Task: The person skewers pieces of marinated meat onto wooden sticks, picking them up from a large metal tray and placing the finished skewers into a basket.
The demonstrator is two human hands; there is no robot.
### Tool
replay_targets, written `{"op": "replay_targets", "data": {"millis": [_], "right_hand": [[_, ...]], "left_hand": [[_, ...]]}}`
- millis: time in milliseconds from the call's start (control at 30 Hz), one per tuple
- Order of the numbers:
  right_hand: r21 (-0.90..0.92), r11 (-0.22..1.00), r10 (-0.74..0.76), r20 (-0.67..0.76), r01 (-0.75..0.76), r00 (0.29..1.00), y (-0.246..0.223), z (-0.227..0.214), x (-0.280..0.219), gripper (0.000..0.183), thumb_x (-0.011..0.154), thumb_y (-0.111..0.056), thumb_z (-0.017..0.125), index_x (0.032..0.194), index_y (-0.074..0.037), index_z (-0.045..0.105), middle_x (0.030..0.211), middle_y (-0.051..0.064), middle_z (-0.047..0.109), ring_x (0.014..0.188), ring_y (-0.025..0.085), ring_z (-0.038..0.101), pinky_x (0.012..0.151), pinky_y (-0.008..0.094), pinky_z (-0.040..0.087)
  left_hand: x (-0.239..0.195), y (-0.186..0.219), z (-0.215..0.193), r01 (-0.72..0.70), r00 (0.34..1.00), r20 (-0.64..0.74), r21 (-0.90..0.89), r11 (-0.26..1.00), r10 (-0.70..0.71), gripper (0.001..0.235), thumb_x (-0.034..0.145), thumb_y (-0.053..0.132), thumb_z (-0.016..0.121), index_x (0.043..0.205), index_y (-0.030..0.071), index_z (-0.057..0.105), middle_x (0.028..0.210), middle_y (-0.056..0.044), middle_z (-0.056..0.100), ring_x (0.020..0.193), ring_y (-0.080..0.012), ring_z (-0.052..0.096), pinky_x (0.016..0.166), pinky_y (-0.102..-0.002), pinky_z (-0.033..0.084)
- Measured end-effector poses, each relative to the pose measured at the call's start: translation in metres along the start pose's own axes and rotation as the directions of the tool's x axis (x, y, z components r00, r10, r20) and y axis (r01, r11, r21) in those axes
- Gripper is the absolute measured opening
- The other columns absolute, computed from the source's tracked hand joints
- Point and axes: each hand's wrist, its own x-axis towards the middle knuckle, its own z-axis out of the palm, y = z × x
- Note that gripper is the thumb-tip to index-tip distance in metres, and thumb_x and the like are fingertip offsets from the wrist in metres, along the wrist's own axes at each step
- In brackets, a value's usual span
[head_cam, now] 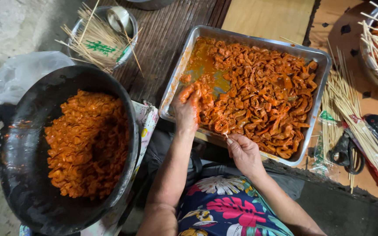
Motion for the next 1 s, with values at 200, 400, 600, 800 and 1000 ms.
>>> {"op": "replay_targets", "data": {"millis": [200,400,600,800,1000], "right_hand": [[0.092,0.995,-0.022,-0.012,0.023,1.0,0.008,-0.002,0.001,0.017,0.103,-0.014,0.061,0.104,0.0,0.07,0.071,-0.001,0.059,0.062,0.007,0.052,0.057,0.024,0.045],[0.038,0.999,0.038,0.016,-0.038,0.999,0.007,-0.006,0.004,0.018,0.103,-0.015,0.062,0.105,-0.001,0.073,0.071,-0.002,0.06,0.06,0.007,0.053,0.056,0.024,0.046],[-0.043,0.999,0.013,0.058,-0.01,0.998,0.007,-0.013,0.003,0.017,0.102,-0.014,0.064,0.109,-0.002,0.074,0.071,-0.002,0.058,0.063,0.006,0.051,0.058,0.024,0.046],[-0.19,0.975,-0.109,0.05,0.117,0.993,0.007,-0.016,0.004,0.017,0.098,-0.011,0.068,0.109,0.0,0.075,0.089,0.002,0.075,0.082,0.009,0.065,0.076,0.025,0.054],[-0.2,0.978,-0.049,0.03,0.054,0.998,0.003,-0.013,0.0,0.018,0.096,-0.011,0.069,0.109,0.001,0.075,0.091,0.004,0.078,0.084,0.009,0.068,0.079,0.025,0.056]], "left_hand": [[-0.008,0.006,-0.008,-0.154,0.963,0.222,-0.007,0.988,0.152,0.021,0.101,-0.004,0.06,0.119,0.0,0.069,0.121,-0.01,0.068,0.104,-0.0198,0.071,0.079,-0.036,0.065],[0.0,-0.004,-0.021,-0.291,0.934,0.271,0.198,0.936,0.233,0.029,0.098,-0.011,0.056,0.122,-0.001,0.071,0.123,-0.014,0.068,0.114,-0.0222,0.066,0.102,-0.034,0.056],[-0.009,0.028,-0.01,-0.442,0.893,0.354,0.572,0.691,0.278,0.037,0.092,-0.013,0.052,0.12,0.0,0.073,0.121,-0.014,0.071,0.115,-0.0237,0.068,0.104,-0.033,0.052],[-0.018,0.046,-0.005,-0.501,0.865,0.409,0.669,0.548,0.291,0.042,0.086,-0.014,0.051,0.118,0.001,0.073,0.119,-0.015,0.072,0.114,-0.0274,0.068,0.102,-0.034,0.052],[-0.023,0.043,-0.005,-0.599,0.797,0.467,0.69,0.406,0.384,0.041,0.088,-0.016,0.053,0.123,0.001,0.066,0.113,-0.015,0.072,0.109,-0.0303,0.07,0.098,-0.038,0.055]]}}
